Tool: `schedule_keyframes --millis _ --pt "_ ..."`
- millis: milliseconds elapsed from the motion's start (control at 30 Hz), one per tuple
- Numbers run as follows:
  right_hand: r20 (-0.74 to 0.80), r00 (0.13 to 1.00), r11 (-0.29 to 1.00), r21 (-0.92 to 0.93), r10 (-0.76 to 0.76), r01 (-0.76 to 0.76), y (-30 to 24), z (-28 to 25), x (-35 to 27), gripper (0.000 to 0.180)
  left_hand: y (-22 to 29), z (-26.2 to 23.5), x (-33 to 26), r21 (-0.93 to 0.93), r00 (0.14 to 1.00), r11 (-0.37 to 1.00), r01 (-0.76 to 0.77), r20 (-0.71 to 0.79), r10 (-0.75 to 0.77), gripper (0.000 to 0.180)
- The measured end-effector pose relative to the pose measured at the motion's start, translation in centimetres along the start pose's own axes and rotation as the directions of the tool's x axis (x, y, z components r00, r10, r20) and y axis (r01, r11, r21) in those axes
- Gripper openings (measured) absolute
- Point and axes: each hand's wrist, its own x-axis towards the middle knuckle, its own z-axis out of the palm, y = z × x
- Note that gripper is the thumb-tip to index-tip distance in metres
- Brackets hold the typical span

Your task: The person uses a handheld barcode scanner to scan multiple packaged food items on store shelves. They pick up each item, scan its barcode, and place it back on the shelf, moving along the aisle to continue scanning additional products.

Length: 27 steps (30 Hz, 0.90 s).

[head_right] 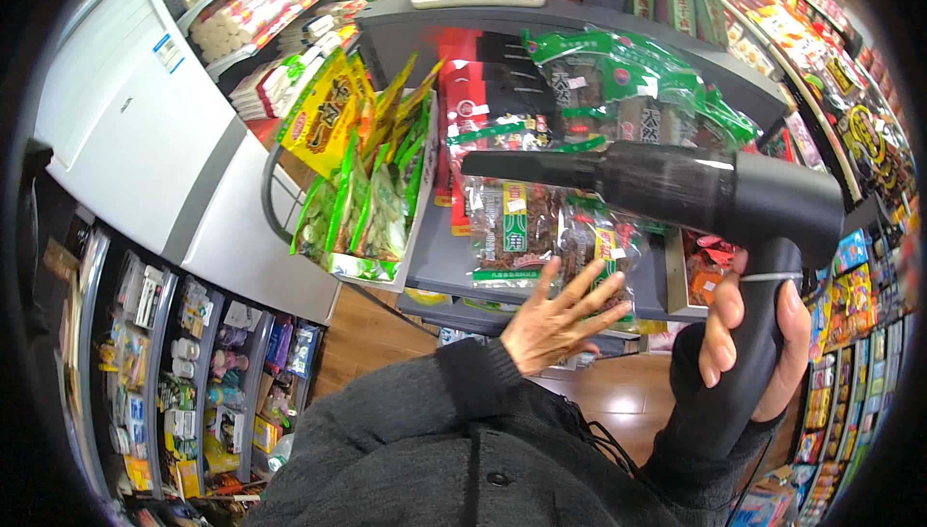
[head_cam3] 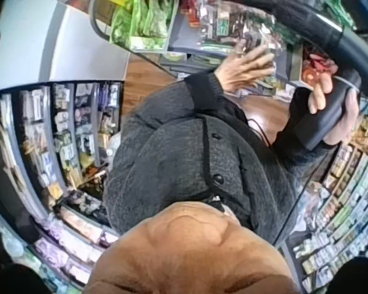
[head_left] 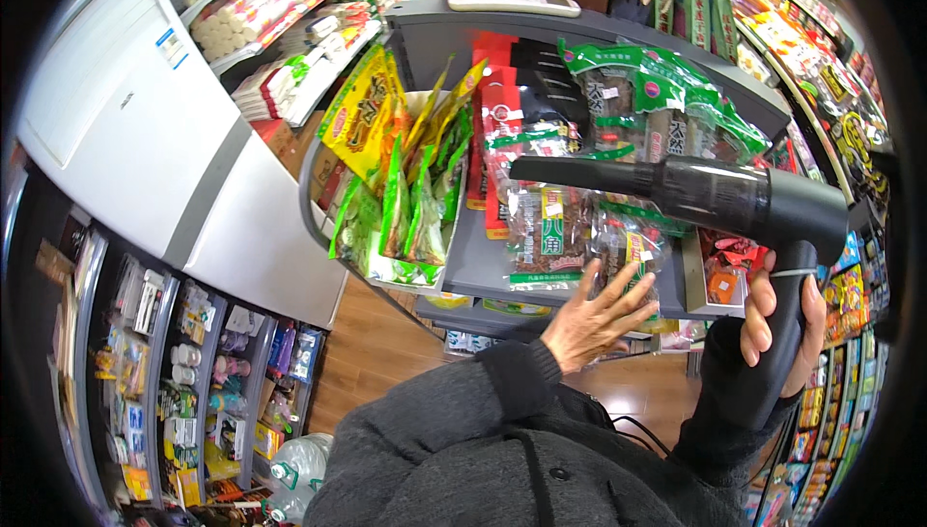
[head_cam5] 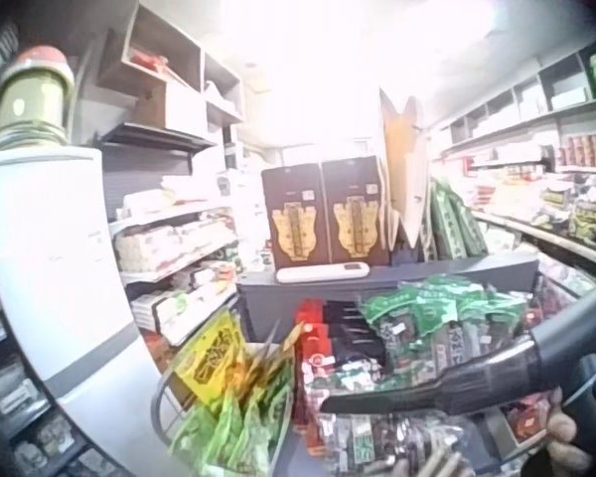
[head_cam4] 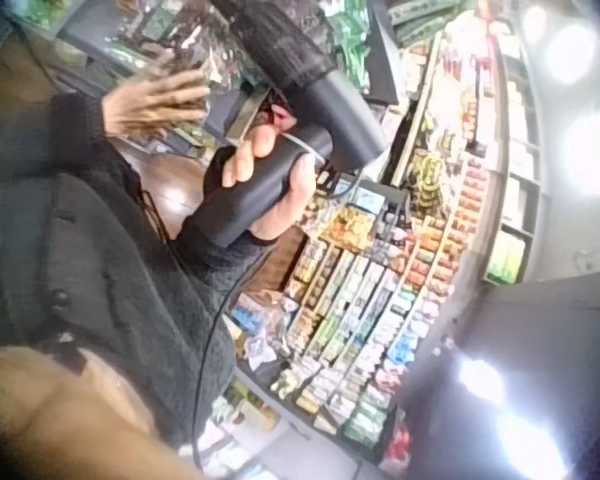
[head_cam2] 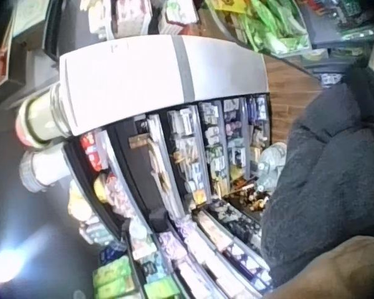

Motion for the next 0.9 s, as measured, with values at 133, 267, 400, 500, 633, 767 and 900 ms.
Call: schedule_keyframes --millis 133,267,400,500,633,767,900 --pt "-0.078 0.997 0.999 -0.028 -0.018 0.016 -1.3 -1.0 -1.2 0.048 -0.3 2.1 3.1 0.090 0.987 0.996 -0.008 -0.157 0.022 0.054" --pt "-0.018 1.000 1.000 -0.017 0.016 -0.017 -1.0 -3.0 -0.6 0.049 -2.0 1.6 3.7 0.042 0.985 0.995 0.096 -0.145 -0.089 0.056" --pt "-0.030 0.998 0.998 0.048 0.048 -0.046 -0.7 -4.1 0.0 0.048 -1.3 -0.2 2.5 -0.135 0.989 0.983 0.125 -0.061 -0.134 0.071" --pt "-0.025 0.998 0.998 0.036 0.049 -0.048 -0.2 -4.3 1.0 0.047 -1.3 -1.0 1.9 -0.101 0.994 0.988 0.113 -0.002 -0.114 0.077" --pt "0.009 0.998 0.998 0.036 0.059 -0.059 0.1 -4.6 1.7 0.046 -0.9 -5.0 1.0 -0.104 0.993 0.992 0.072 0.104 -0.061 0.082" --pt "-0.060 0.998 1.000 0.000 -0.001 0.001 0.2 -4.3 1.0 0.045 -4.4 -16.1 0.6 0.067 0.979 0.989 -0.132 0.166 0.119 0.052" --pt "-0.093 0.995 1.000 0.010 -0.021 0.022 1.6 -3.1 1.4 0.044 -13.4 -24.7 2.7 0.498 0.947 0.805 -0.322 0.180 0.267 0.031"
